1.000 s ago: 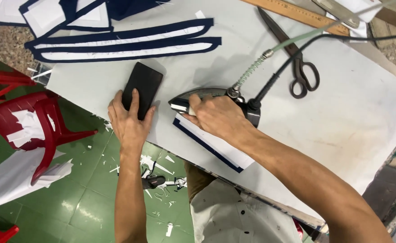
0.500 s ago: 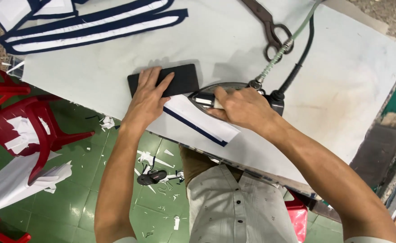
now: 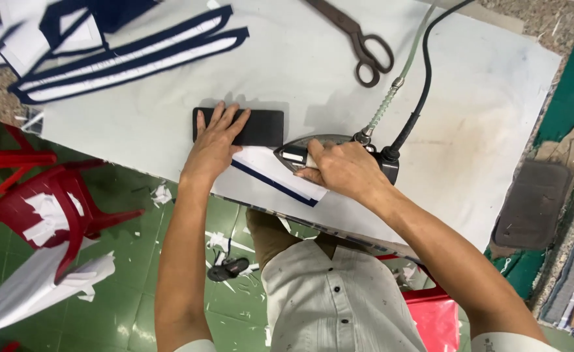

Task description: The person irons several white fabric strips with blue edges on a work table. They use a steam iron and a black rectangular pressing block to smooth the fabric, repeatedly picking up new strips, pressing them, and stacking the finished pieces.

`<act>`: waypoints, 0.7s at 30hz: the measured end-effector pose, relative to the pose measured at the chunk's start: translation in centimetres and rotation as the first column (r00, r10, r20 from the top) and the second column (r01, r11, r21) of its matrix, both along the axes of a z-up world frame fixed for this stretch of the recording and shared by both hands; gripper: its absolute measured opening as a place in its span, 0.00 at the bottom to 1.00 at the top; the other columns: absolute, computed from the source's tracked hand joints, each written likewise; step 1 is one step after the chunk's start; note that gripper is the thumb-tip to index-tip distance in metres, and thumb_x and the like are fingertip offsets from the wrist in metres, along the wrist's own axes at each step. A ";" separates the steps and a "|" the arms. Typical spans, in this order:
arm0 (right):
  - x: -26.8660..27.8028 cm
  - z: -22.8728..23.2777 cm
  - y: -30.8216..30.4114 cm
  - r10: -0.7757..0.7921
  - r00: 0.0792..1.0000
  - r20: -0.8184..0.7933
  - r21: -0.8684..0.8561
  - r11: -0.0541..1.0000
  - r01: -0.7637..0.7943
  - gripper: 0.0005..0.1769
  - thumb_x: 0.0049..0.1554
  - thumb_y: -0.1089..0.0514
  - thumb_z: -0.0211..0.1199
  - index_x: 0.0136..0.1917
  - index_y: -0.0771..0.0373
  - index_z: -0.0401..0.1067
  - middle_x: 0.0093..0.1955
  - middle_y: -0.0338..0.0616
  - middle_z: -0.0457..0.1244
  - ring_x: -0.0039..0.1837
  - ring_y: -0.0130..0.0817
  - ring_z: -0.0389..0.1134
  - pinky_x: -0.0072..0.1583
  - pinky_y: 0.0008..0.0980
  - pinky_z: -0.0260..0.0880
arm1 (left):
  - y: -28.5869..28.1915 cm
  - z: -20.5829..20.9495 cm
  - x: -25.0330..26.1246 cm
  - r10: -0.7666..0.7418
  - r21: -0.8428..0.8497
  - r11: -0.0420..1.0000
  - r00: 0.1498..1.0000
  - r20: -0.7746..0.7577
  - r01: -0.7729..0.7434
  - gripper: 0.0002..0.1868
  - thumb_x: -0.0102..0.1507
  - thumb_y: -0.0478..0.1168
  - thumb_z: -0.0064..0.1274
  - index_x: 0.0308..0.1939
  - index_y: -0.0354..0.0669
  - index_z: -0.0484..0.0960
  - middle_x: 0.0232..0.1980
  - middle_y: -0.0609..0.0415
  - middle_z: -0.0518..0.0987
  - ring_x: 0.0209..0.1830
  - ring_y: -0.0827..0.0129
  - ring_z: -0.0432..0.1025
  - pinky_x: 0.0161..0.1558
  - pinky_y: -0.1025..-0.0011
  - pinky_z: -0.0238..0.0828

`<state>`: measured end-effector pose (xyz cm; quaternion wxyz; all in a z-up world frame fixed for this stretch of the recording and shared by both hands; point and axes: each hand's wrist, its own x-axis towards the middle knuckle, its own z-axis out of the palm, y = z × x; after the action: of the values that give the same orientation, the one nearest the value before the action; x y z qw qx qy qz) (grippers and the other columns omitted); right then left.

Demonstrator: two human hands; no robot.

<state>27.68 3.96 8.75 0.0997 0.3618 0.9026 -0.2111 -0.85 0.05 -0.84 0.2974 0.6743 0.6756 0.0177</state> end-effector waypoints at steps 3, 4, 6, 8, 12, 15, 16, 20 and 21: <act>0.0 0.0 -0.1 -0.031 0.999 0.014 0.013 0.999 0.031 0.27 0.59 0.33 0.59 0.51 0.61 0.68 0.37 0.54 0.69 0.40 0.51 0.75 0.45 0.44 0.76 | 0.7 0.1 -2.4 -0.012 0.024 1.000 1.000 -0.004 0.012 0.43 0.62 0.35 0.58 0.80 0.63 0.58 0.82 0.50 0.56 0.83 0.54 0.43 0.77 0.42 0.22; -0.1 -0.1 -0.1 -0.056 0.998 0.003 0.021 0.998 0.056 0.27 0.59 0.33 0.59 0.51 0.61 0.68 0.37 0.54 0.69 0.40 0.51 0.75 0.45 0.44 0.76 | 0.9 0.4 -4.0 -0.036 0.033 0.999 0.999 -0.015 0.037 0.43 0.62 0.35 0.58 0.80 0.63 0.58 0.82 0.50 0.56 0.83 0.54 0.43 0.77 0.42 0.22; -0.3 -0.1 -0.3 -0.082 0.997 0.011 0.023 0.996 0.082 0.27 0.57 0.34 0.62 0.51 0.60 0.70 0.37 0.53 0.69 0.40 0.50 0.75 0.46 0.43 0.76 | 1.8 1.1 -7.3 0.038 0.038 0.999 0.998 -0.050 -0.036 0.42 0.63 0.39 0.57 0.80 0.59 0.57 0.82 0.46 0.55 0.82 0.50 0.44 0.76 0.39 0.28; -0.3 -0.1 -0.5 -0.125 0.992 0.015 0.034 0.992 0.125 0.27 0.57 0.32 0.61 0.51 0.58 0.70 0.38 0.52 0.70 0.40 0.49 0.75 0.46 0.43 0.76 | 1.3 1.8 -10.4 0.048 0.074 0.997 0.990 -0.134 -0.039 0.41 0.64 0.39 0.57 0.80 0.54 0.58 0.81 0.43 0.57 0.81 0.49 0.46 0.75 0.39 0.31; -0.2 -0.5 -1.0 -0.153 0.988 0.029 0.093 0.984 0.150 0.25 0.55 0.32 0.62 0.47 0.55 0.70 0.36 0.47 0.69 0.40 0.45 0.75 0.46 0.39 0.76 | -1.1 -1.3 -16.2 0.142 0.280 0.957 0.962 -0.233 -0.073 0.42 0.62 0.48 0.61 0.78 0.39 0.63 0.70 0.34 0.63 0.69 0.40 0.55 0.69 0.39 0.46; -0.5 0.1 -1.1 -0.180 0.983 0.026 0.111 0.978 0.177 0.25 0.55 0.30 0.61 0.46 0.53 0.70 0.36 0.46 0.70 0.40 0.44 0.76 0.46 0.38 0.75 | -2.5 -4.5 -16.6 0.189 0.578 0.816 0.955 -0.230 -0.022 0.42 0.62 0.53 0.60 0.76 0.42 0.66 0.65 0.36 0.65 0.63 0.40 0.59 0.62 0.42 0.51; -0.6 0.1 -1.1 -0.180 0.983 0.019 0.119 0.977 0.177 0.25 0.55 0.30 0.61 0.46 0.53 0.70 0.36 0.46 0.70 0.40 0.44 0.76 0.46 0.38 0.75 | -2.5 -4.6 -15.9 0.192 0.585 0.811 0.953 -0.234 -0.019 0.42 0.62 0.53 0.60 0.76 0.42 0.66 0.65 0.36 0.65 0.63 0.40 0.59 0.62 0.42 0.51; -0.7 0.3 -1.5 -0.182 0.983 0.033 0.148 0.973 0.175 0.25 0.54 0.30 0.62 0.46 0.52 0.71 0.36 0.45 0.70 0.40 0.43 0.76 0.45 0.37 0.75 | -3.5 -5.4 -13.4 0.352 0.770 0.638 0.893 -0.279 -0.012 0.36 0.66 0.63 0.52 0.70 0.43 0.74 0.64 0.41 0.70 0.59 0.49 0.63 0.58 0.52 0.55; -0.6 0.4 -1.5 -0.180 0.983 0.030 0.160 0.972 0.173 0.25 0.54 0.30 0.62 0.46 0.52 0.71 0.36 0.45 0.70 0.40 0.42 0.76 0.45 0.37 0.75 | -3.6 -5.6 -12.8 0.402 0.792 0.610 0.874 -0.273 -0.033 0.37 0.67 0.67 0.48 0.68 0.43 0.76 0.64 0.43 0.71 0.60 0.52 0.63 0.59 0.55 0.54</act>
<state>27.06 2.45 9.14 0.0720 0.4518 0.8782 -0.1392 -13.64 -3.56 -6.49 -0.1761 0.6324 0.7295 0.1920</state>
